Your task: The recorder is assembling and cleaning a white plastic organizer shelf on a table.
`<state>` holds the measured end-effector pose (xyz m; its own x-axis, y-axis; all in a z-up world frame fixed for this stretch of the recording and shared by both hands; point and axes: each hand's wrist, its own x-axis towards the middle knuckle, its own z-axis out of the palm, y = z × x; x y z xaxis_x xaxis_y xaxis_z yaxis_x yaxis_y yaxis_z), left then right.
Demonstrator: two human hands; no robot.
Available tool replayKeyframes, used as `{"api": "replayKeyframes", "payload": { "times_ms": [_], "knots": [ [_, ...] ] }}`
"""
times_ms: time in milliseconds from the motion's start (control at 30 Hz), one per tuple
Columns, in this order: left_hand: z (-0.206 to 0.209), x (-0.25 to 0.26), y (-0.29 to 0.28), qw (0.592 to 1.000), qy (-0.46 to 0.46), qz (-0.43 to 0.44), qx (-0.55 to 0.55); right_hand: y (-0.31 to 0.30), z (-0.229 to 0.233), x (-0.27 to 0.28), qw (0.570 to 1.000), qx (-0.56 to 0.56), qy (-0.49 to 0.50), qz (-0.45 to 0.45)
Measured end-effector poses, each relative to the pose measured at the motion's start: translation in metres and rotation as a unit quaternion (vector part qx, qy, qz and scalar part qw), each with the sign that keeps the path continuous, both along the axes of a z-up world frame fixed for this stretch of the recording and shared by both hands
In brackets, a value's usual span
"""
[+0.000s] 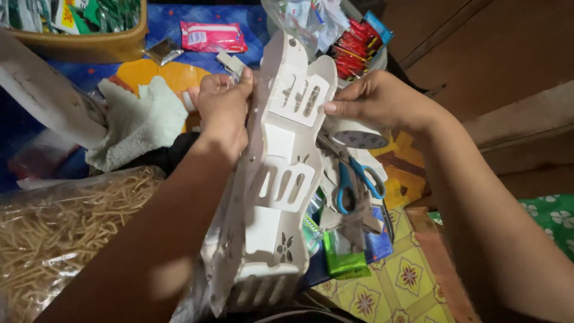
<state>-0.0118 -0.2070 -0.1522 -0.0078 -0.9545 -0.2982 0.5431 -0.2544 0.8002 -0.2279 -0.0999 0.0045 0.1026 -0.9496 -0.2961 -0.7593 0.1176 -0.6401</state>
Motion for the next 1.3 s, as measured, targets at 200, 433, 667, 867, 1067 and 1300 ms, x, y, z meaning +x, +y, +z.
{"api": "replayKeyframes", "payload": {
  "times_ms": [200,433,667,867,1067,1300],
  "knots": [
    [-0.019,-0.009,-0.003,0.999,0.024,0.029,-0.032,0.029,0.022,0.019,0.996,-0.012,0.054,-0.076],
    [-0.019,-0.002,-0.013,0.983,0.100,-0.131,0.076,0.057,0.031,0.025,0.992,-0.119,-0.033,-0.031],
    [0.013,0.005,-0.015,0.950,0.094,-0.250,0.162,0.071,0.051,0.029,0.989,-0.147,-0.011,-0.030],
    [0.034,0.018,-0.005,0.945,0.088,-0.276,0.150,0.077,0.056,0.030,0.984,-0.179,-0.021,0.003],
    [0.077,0.017,0.037,0.981,-0.097,-0.166,-0.040,0.079,0.063,0.034,0.984,-0.174,0.014,-0.018],
    [0.131,0.034,0.073,0.893,-0.188,-0.349,-0.213,0.075,0.063,0.031,0.987,-0.159,0.019,0.002]
  ]
}}
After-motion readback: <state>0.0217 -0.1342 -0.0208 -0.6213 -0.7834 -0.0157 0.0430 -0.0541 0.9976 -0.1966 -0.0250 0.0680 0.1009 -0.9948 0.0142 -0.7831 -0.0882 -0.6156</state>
